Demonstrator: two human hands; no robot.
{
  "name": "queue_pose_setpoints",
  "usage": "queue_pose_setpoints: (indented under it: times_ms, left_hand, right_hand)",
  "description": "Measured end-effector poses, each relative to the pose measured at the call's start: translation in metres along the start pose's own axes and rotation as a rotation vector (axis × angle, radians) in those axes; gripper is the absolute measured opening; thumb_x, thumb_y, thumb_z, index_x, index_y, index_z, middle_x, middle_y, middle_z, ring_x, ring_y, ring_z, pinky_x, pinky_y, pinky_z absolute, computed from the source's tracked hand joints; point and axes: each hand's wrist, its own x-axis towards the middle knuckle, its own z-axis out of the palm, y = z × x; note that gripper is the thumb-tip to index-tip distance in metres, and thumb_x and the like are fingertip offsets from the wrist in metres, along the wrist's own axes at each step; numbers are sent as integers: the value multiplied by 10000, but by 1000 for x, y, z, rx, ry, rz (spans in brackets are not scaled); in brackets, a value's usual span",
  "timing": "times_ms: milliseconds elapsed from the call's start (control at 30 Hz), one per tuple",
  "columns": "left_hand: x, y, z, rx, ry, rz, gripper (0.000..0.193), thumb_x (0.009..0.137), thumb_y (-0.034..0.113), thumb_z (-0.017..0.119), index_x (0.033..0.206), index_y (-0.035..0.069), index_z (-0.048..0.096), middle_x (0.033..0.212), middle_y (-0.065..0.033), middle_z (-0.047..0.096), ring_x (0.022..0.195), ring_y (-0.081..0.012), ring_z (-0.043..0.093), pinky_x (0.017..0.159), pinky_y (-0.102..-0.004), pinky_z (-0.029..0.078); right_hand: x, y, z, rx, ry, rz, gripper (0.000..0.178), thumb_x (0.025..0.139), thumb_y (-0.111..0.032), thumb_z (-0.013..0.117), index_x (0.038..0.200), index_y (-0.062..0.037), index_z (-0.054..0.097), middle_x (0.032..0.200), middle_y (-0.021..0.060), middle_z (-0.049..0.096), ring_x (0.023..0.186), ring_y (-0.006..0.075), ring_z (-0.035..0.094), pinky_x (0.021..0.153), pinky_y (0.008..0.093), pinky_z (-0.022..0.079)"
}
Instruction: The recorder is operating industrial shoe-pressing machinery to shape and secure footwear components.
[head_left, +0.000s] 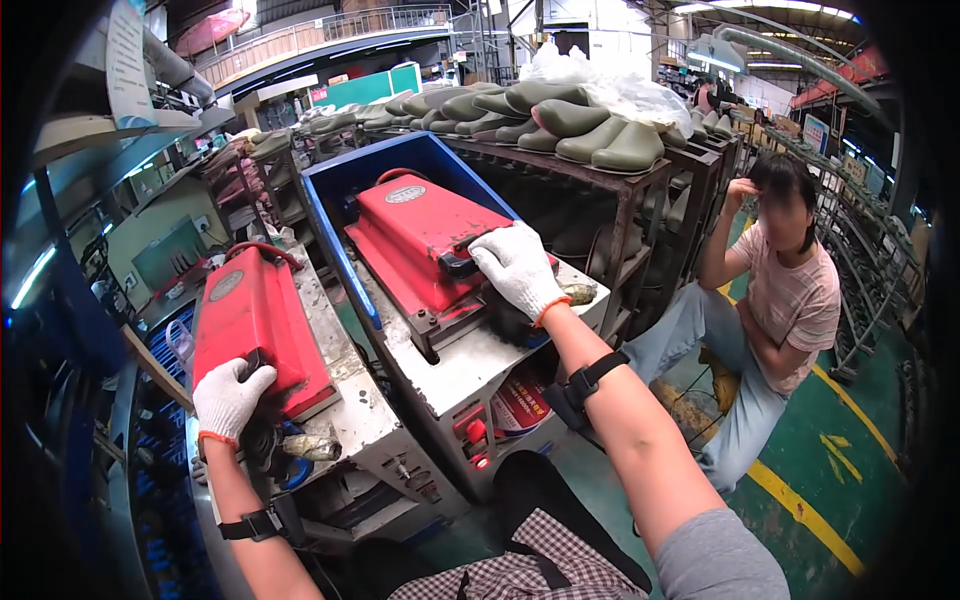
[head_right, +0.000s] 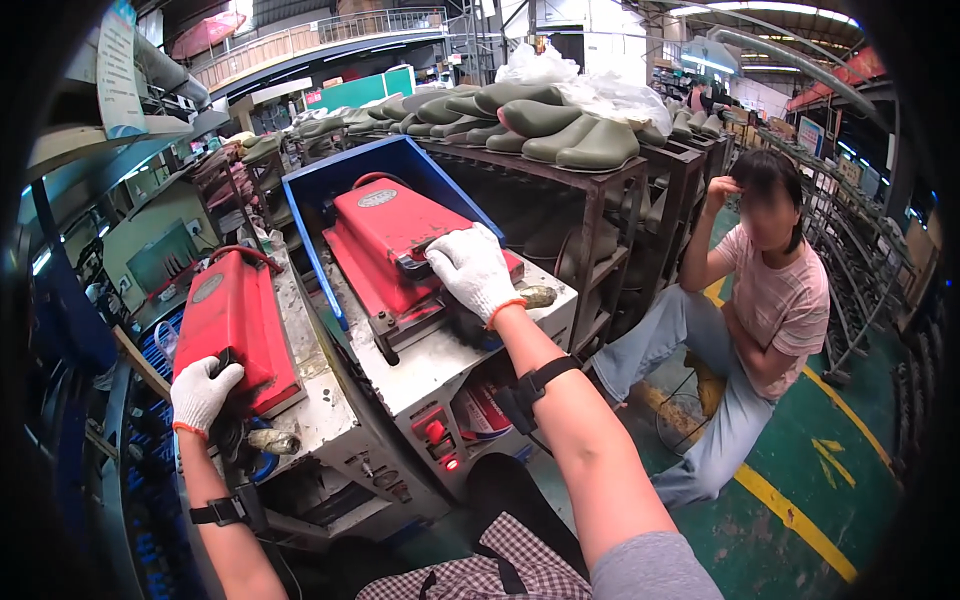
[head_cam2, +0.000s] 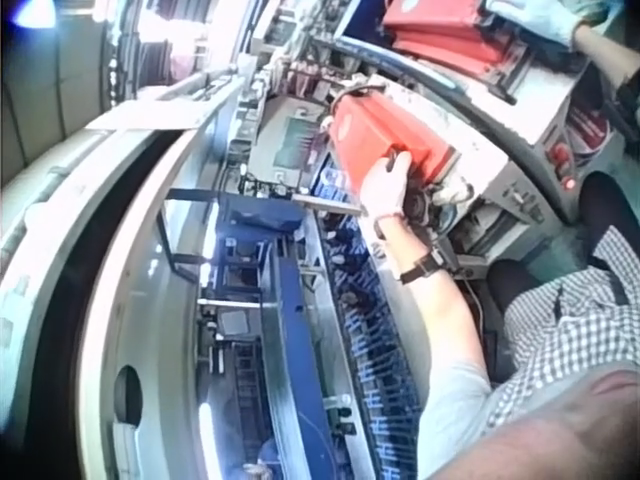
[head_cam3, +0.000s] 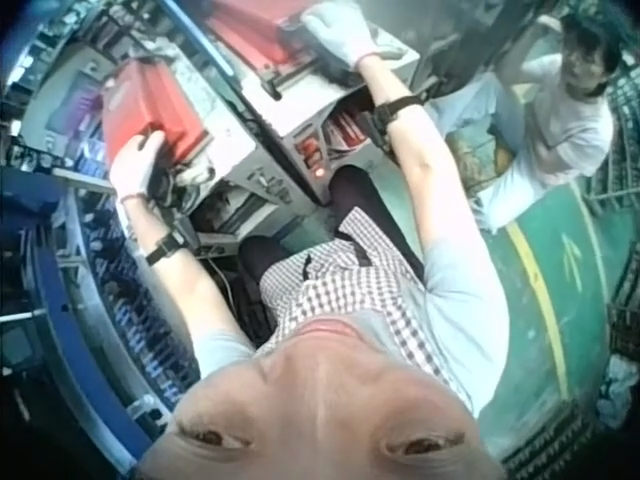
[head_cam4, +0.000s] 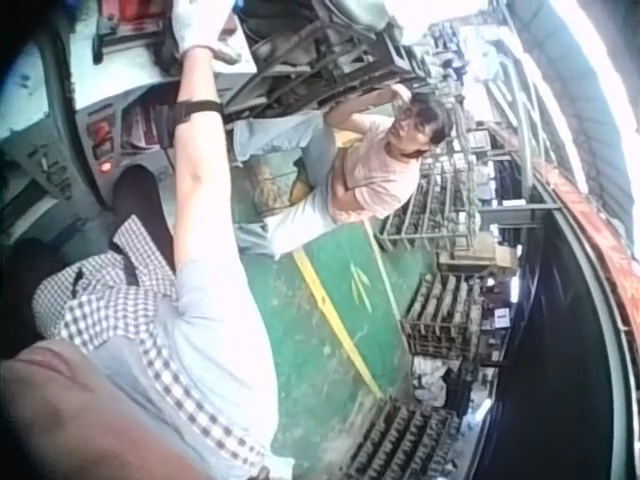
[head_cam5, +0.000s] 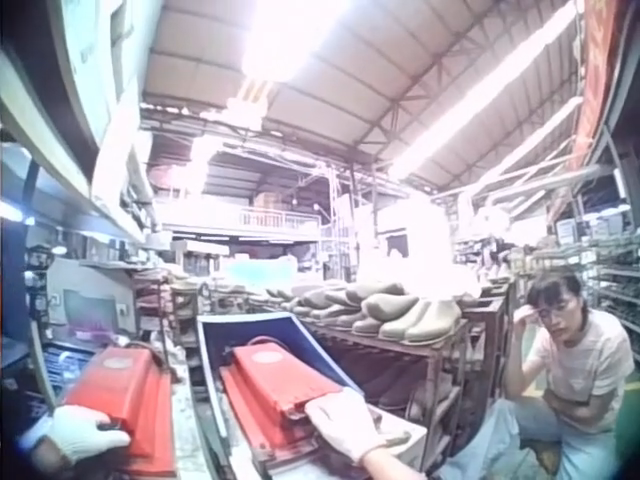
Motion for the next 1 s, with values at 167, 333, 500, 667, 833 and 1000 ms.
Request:
queue_pose_setpoints:
  times_ms: [167,333,500,667,833,1000]
  left_hand:
    - [-1,1,-1,-20,-11,-15,502,834,530,754,815,30,722,691,-180,641,679,-321,686,662,-439,491]
    - [-1,4,-2,-17,-18,-30,520,831,527,754,864,9,731,783,-235,678,767,-382,715,708,-464,510]
    - [-1,5,-1,-47,-16,-56,500,834,483,742,833,-15,696,733,-232,642,708,-360,688,688,-451,497]
    - [-1,3,-1,-22,2,-37,499,843,480,733,828,-16,686,732,-232,640,705,-357,685,689,-456,495]
    - [-1,3,0,-25,6,-38,498,846,478,732,824,-17,678,734,-234,638,702,-365,680,686,-463,489]
    - [0,3,1,-26,15,-33,506,845,483,734,813,-18,671,729,-233,638,697,-377,671,681,-472,484]
  right_hand:
    - [2,0,0,32,11,-13,213,993,-287,640,938,-134,777,918,78,750,958,306,687,953,464,445]
    - [2,1,-1,-13,18,-37,228,979,-313,625,926,-140,763,894,89,731,924,319,673,911,476,447]
    - [1,0,-1,-19,-43,-33,235,996,-315,585,934,-165,755,921,65,715,966,305,649,978,455,432]
    - [-2,2,1,-33,0,-30,227,1014,-290,602,955,-134,757,990,40,741,1007,276,663,1013,428,426]
    - [-2,4,3,-41,-17,-37,230,1015,-291,603,957,-132,758,985,40,739,1014,276,665,1016,434,426]
    - [-2,2,2,-15,-7,-25,206,998,-306,604,937,-174,749,945,61,708,995,294,639,1008,447,425]
